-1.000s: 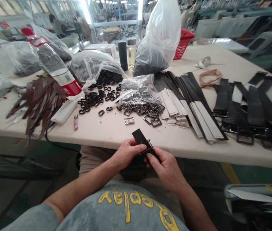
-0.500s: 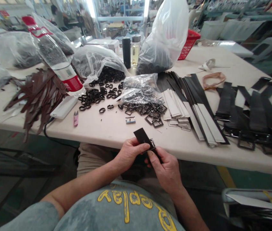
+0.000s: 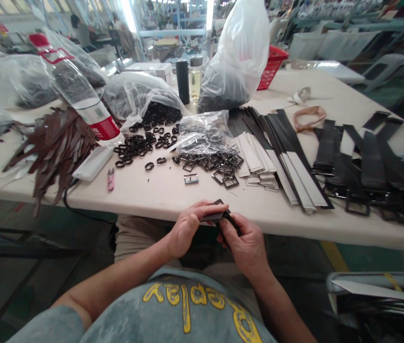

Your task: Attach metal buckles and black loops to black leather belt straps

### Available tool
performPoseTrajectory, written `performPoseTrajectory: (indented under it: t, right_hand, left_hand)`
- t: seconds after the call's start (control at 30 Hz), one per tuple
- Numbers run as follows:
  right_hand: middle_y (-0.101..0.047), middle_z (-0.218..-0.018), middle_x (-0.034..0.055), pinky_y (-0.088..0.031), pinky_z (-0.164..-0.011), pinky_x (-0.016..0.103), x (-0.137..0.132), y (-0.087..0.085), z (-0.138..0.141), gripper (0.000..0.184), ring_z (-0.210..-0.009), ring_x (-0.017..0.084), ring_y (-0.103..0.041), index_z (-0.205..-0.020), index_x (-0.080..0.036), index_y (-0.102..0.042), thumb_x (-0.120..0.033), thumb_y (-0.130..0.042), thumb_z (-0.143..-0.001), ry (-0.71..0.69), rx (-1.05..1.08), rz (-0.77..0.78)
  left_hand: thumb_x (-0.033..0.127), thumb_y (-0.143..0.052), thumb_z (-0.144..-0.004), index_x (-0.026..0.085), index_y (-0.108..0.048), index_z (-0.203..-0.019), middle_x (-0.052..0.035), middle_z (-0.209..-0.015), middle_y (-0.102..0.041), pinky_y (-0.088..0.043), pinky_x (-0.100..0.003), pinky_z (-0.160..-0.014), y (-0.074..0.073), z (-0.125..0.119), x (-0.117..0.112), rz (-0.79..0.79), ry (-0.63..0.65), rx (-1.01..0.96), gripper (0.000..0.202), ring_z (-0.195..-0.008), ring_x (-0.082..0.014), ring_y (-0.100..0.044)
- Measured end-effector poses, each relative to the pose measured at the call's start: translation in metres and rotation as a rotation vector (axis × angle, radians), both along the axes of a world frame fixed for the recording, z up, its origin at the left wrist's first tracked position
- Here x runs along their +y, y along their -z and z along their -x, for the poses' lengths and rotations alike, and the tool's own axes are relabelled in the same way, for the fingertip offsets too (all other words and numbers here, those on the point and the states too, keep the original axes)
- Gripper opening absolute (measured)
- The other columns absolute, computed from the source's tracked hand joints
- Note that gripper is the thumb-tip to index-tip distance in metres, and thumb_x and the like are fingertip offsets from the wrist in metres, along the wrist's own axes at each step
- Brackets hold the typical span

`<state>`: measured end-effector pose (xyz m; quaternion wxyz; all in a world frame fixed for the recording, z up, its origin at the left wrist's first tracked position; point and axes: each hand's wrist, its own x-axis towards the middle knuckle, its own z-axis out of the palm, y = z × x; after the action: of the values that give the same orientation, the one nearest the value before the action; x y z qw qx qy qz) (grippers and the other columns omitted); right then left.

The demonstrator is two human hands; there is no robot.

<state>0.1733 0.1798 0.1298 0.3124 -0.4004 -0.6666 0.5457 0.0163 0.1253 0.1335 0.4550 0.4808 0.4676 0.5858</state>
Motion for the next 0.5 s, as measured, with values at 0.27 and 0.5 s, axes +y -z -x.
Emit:
performPoseTrajectory:
  t: [0.27, 0.5]
  right_hand:
    - [-0.057, -0.056, -0.0024, -0.041, -0.046, 0.02, 0.005, -0.014, -0.005, 0.032, -0.048, 0.01, -0.052, -0.07, -0.019, -0.056, -0.042, -0.054, -0.092, -0.106, -0.043, -0.058]
    - [-0.062, -0.06, 0.0001, -0.041, -0.05, 0.022, 0.009, -0.034, -0.011, 0.034, -0.054, 0.013, -0.057, -0.073, -0.021, -0.056, -0.045, -0.048, -0.095, -0.26, -0.242, -0.178]
  left_hand:
    - [0.036, -0.077, -0.077, 0.03, -0.067, -0.125, -0.002, -0.099, -0.071, -0.051, -0.025, -0.076, -0.009, -0.004, 0.003, 0.188, -0.024, -0.28, 0.049, -0.08, -0.0144, -0.064]
    - [0.04, -0.08, -0.074, 0.022, -0.072, -0.117, -0.0019, -0.078, -0.073, -0.05, -0.022, -0.06, -0.011, -0.001, 0.002, 0.195, -0.192, -0.321, 0.048, -0.065, -0.0127, -0.064]
